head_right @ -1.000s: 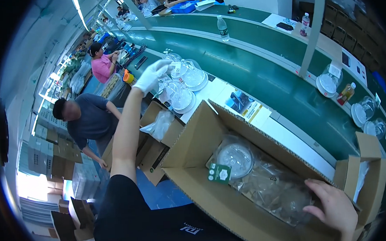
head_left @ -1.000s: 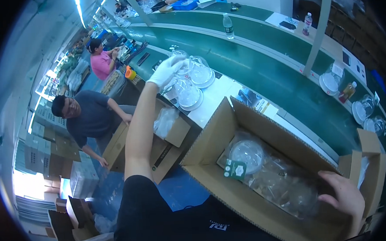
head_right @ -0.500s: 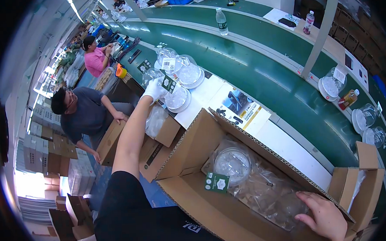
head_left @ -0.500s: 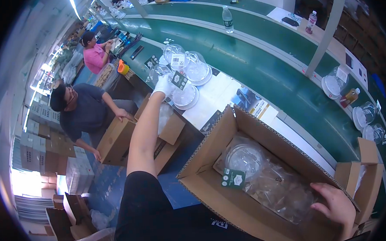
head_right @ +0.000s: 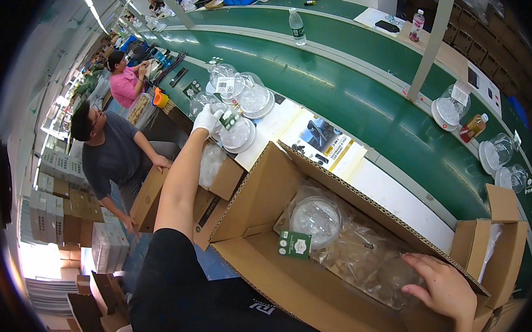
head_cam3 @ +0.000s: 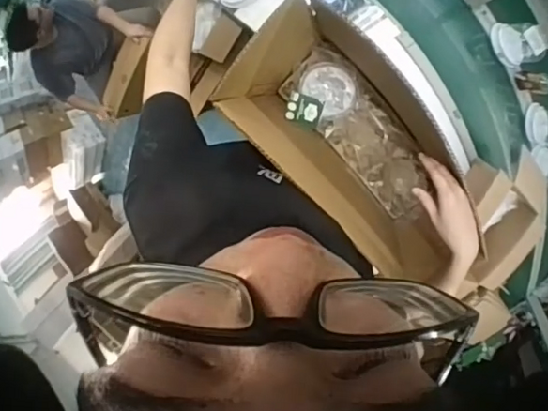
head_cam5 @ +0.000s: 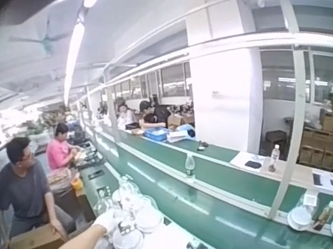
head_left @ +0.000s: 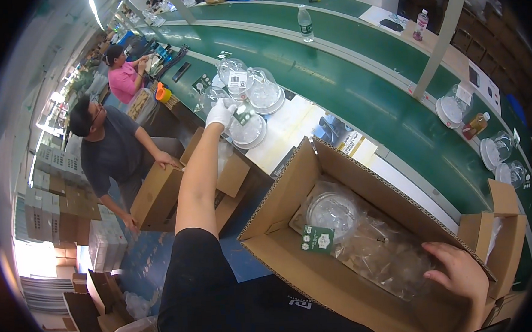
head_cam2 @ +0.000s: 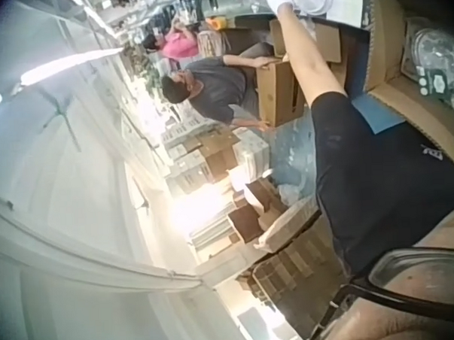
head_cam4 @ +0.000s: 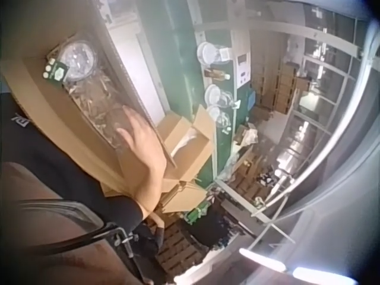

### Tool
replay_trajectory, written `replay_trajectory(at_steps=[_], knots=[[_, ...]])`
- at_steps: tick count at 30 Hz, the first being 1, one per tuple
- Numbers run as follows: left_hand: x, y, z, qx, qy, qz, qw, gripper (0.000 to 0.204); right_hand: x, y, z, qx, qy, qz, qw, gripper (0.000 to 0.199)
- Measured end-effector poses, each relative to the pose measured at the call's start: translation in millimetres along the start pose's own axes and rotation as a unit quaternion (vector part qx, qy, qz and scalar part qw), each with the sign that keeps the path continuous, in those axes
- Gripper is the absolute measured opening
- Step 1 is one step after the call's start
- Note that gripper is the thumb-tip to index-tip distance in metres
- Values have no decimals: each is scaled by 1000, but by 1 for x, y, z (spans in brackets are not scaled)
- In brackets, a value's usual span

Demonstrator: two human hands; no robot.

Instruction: Pack decorative light fixtures and instruction sheets into cardboard boxes on an assembly line.

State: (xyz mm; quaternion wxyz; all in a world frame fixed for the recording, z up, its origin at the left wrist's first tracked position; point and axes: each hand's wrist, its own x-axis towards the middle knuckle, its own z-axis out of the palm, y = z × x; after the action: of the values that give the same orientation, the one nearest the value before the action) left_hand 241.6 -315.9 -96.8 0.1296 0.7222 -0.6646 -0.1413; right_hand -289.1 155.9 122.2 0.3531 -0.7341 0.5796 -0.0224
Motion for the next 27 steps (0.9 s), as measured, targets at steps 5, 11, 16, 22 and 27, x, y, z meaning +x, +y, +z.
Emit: replay_trajectory(at_steps=[5, 11, 16, 22, 27], knots=[[-12, -11, -21, 45, -20, 108, 993, 38, -2, -1, 0, -1, 0, -16, 1000, 57], [-39, 28, -19, 97, -66, 138, 984, 33, -4, 2, 2, -4, 1, -10, 1000, 57], [-74, 47, -80, 202, 23, 183, 962, 33, 1, -5, 4, -13, 7, -32, 999, 54], [-152, 151, -217, 94, 165, 242, 951, 34, -4, -9, 6, -31, 20, -72, 997, 50], [-237, 224, -312, -125, 176, 347, 913, 29, -4, -36, 4, 109, 87, -118, 983, 49]])
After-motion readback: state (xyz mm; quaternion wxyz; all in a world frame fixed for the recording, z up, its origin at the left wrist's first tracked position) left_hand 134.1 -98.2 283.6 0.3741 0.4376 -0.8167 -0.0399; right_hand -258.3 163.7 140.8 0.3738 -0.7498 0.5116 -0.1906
